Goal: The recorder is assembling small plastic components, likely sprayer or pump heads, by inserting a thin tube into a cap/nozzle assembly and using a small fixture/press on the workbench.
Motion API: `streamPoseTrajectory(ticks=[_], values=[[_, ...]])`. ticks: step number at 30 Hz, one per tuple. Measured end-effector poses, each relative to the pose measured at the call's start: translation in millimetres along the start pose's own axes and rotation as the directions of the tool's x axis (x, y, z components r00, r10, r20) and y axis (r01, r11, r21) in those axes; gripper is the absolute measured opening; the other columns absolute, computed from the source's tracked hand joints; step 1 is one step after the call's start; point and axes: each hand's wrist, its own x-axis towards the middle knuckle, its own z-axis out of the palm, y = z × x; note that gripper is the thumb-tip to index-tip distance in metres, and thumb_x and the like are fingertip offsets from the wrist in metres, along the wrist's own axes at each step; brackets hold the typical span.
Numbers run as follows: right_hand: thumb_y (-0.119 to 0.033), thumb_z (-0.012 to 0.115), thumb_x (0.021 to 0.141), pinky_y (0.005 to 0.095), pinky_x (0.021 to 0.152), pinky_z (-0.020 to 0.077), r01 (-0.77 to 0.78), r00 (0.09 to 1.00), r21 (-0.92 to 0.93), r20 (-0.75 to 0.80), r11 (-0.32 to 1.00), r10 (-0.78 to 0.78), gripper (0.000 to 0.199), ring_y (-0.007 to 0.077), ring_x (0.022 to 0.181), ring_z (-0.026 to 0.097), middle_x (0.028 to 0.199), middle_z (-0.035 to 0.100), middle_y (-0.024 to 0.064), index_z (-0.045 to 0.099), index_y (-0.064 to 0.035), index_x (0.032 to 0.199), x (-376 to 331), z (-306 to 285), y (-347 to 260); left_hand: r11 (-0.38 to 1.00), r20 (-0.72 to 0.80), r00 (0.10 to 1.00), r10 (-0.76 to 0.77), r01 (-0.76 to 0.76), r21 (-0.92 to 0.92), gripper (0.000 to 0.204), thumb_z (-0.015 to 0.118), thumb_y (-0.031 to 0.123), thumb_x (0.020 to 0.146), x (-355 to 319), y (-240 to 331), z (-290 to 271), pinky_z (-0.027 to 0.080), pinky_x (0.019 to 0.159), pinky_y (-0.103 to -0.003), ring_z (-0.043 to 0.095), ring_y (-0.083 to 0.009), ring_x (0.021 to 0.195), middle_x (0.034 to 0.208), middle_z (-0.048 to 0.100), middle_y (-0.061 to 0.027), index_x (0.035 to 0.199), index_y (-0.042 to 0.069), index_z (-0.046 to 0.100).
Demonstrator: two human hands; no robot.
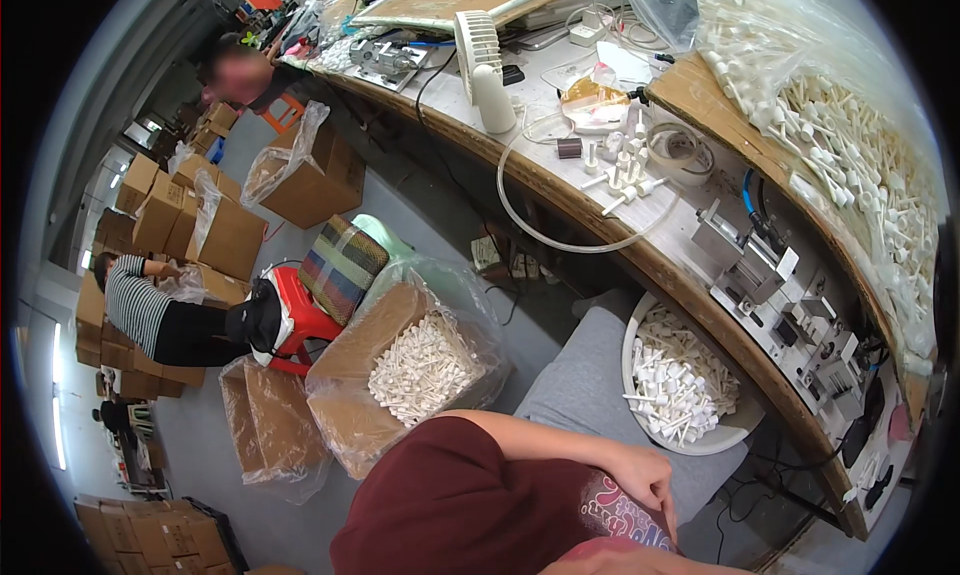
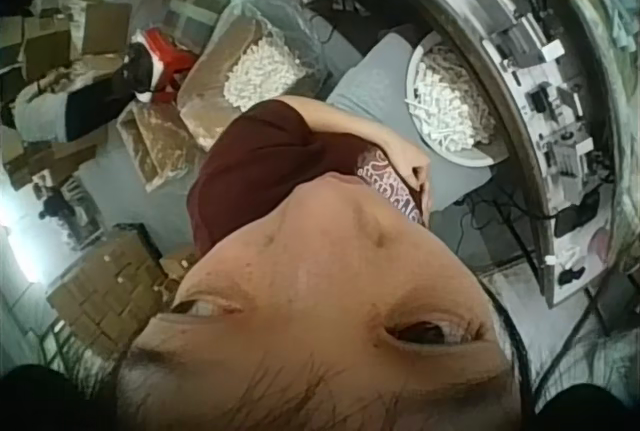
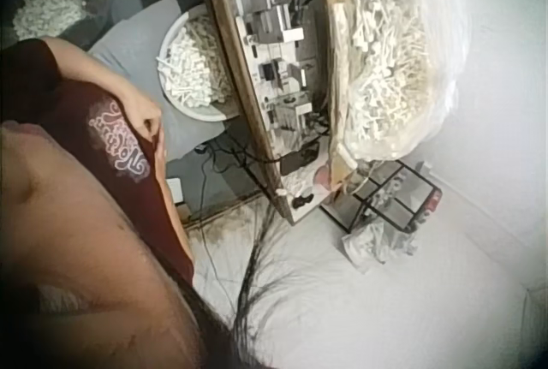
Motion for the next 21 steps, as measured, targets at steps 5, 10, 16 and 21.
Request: streamPoseTrajectory(ticks=[5,10,16,21], values=[[-0.033,0.067,0.087,0.0406,0.080,0.0477,-0.009,1.000,-0.005,-0.004,1.000,0.009,0.046,0.0345,0.090,0.061,0.096,0.060,0.0135,0.059,-0.0094,0.126,5.6,6.9,-2.1,0.995,-0.032,0.998,0.054,-0.057,-0.083,0.025,0.064,0.025,0.079,1.4,-3.3,2.0,0.044,0.058,-0.044,0.061,-0.0320,0.058,0.061,0.063,-0.0150,0.072,0.002,0.072],[-0.033,0.067,0.087,0.0407,0.080,0.0477,0.003,1.000,0.005,0.004,1.000,-0.003,0.045,0.0345,0.090,0.061,0.096,0.060,0.0134,0.060,-0.0094,0.125,10.8,10.0,-3.5,0.994,-0.053,0.997,0.048,-0.053,-0.091,0.025,0.063,0.025,0.080,1.5,-1.6,2.9,0.044,0.057,-0.044,0.060,-0.0312,0.058,0.062,0.064,-0.0134,0.073,0.002,0.072],[-0.033,0.067,0.086,0.0408,0.079,0.0477,0.042,0.999,-0.007,0.022,0.999,-0.041,0.045,0.0345,0.089,0.061,0.095,0.060,0.0133,0.060,-0.0093,0.124,18.7,13.7,-0.8,0.998,-0.044,0.999,0.010,-0.012,-0.055,0.028,0.068,0.032,0.081,8.4,-15.8,6.9,0.048,0.060,-0.039,0.066,-0.0245,0.063,0.067,0.070,-0.0120,0.078,0.005,0.076],[-0.033,0.067,0.086,0.0410,0.079,0.0477,0.079,0.996,-0.018,0.051,0.997,-0.078,0.044,0.0345,0.089,0.061,0.095,0.060,0.0132,0.060,-0.0092,0.123,27.4,16.9,1.0,1.000,-0.010,1.000,-0.003,0.002,-0.018,0.025,0.069,0.028,0.079,17.9,-24.9,12.5,0.048,0.062,-0.038,0.065,-0.0227,0.063,0.070,0.071,-0.0115,0.081,0.005,0.076]])
